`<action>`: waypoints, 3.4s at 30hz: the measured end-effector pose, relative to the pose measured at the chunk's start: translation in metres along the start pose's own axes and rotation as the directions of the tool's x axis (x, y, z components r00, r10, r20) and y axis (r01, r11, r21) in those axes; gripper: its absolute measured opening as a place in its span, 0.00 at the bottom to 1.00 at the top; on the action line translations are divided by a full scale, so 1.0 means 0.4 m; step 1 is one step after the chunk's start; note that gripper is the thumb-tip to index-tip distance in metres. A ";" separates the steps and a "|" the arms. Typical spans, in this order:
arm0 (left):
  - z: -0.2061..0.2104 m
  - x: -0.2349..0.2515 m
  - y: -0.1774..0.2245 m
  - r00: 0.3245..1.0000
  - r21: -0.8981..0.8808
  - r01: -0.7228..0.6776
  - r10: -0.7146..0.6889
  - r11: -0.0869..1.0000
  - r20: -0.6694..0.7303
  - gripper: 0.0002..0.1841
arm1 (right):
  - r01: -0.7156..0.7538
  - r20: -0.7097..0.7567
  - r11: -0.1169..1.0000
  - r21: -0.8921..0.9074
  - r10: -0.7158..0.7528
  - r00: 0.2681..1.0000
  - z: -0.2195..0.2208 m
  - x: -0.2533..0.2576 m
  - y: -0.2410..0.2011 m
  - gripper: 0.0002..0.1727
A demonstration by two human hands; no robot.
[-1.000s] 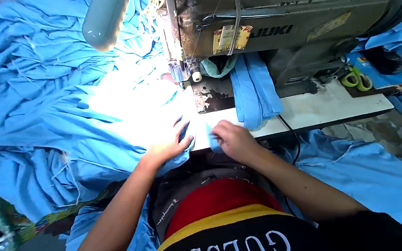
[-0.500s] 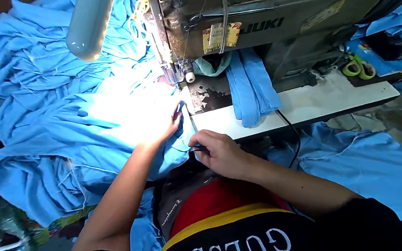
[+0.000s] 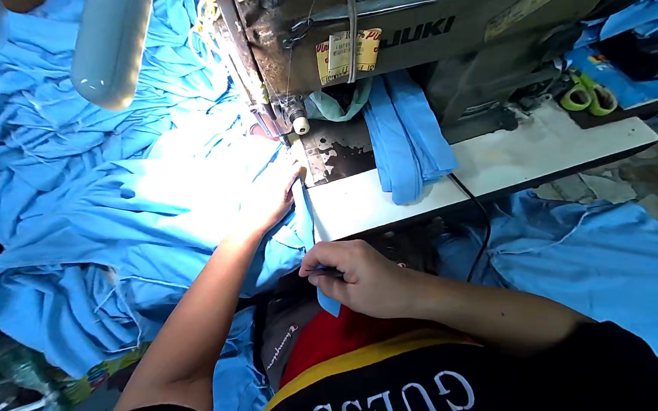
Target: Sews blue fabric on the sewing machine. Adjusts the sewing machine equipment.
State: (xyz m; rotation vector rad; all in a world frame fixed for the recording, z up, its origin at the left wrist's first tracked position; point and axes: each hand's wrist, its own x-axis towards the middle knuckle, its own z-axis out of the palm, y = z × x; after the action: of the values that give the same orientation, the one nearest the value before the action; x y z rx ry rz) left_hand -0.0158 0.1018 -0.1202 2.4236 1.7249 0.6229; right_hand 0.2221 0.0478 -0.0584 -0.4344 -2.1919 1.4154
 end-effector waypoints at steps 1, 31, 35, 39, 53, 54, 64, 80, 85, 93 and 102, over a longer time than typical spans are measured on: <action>0.001 0.000 -0.001 1.000 0.013 -0.015 0.016 1.000 -0.014 0.20 | 0.006 0.008 1.000 0.002 -0.006 1.000 0.000 -0.001 -0.001 0.11; -0.007 -0.110 0.129 0.951 -0.064 0.098 -0.113 0.993 -0.287 0.09 | 0.141 0.193 0.783 -0.606 -0.027 0.981 -0.046 0.063 0.157 0.12; 0.012 -0.129 0.151 0.957 -0.143 0.212 -0.235 0.967 -0.173 0.08 | 0.099 0.229 0.753 -0.651 0.071 0.971 -0.021 0.053 0.149 0.09; 0.006 -0.134 0.159 0.961 -0.137 0.245 -0.259 0.960 -0.096 0.11 | -0.039 0.244 0.774 -0.632 0.246 0.938 0.008 0.033 0.113 0.15; 0.011 -0.144 0.144 0.981 -0.086 0.168 -0.175 0.982 -0.082 0.11 | -0.027 0.263 0.783 -0.622 0.241 0.934 0.004 0.022 0.120 0.20; 0.011 -0.145 0.141 0.984 -0.084 0.154 -0.160 0.984 -0.072 0.11 | -0.028 0.265 0.783 -0.621 0.244 0.933 0.004 0.021 0.120 0.20; 0.015 -0.170 0.082 0.991 -0.027 -0.091 0.088 0.995 -0.098 0.20 | 0.041 0.244 0.781 -0.623 0.144 0.959 0.006 0.021 0.132 0.15; 0.009 -0.138 0.055 0.996 -0.031 -0.068 0.066 0.997 -0.064 0.21 | 0.138 0.231 0.742 -0.656 0.023 0.973 -0.015 0.066 0.153 0.09; -0.003 -0.107 0.040 0.999 -0.056 -0.041 0.040 0.998 -0.031 0.21 | 0.108 0.243 0.754 -0.648 0.070 0.968 -0.034 0.094 0.158 0.09; -0.019 -0.060 0.007 0.999 -0.028 0.020 -0.018 0.999 0.042 0.22 | 0.053 0.251 0.755 -0.654 0.151 0.956 -0.065 0.150 0.161 0.12; 0.000 -0.019 -0.034 0.996 0.012 -0.034 0.035 0.999 -0.078 0.21 | -0.111 0.060 0.796 -0.595 0.183 0.981 -0.061 0.191 0.175 0.18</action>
State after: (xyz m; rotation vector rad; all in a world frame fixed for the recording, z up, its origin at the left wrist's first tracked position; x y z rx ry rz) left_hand -0.0297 0.0995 -0.1266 2.4728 1.7221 0.7245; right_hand 0.1724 0.1341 -0.0963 -0.7682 -2.7315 0.7995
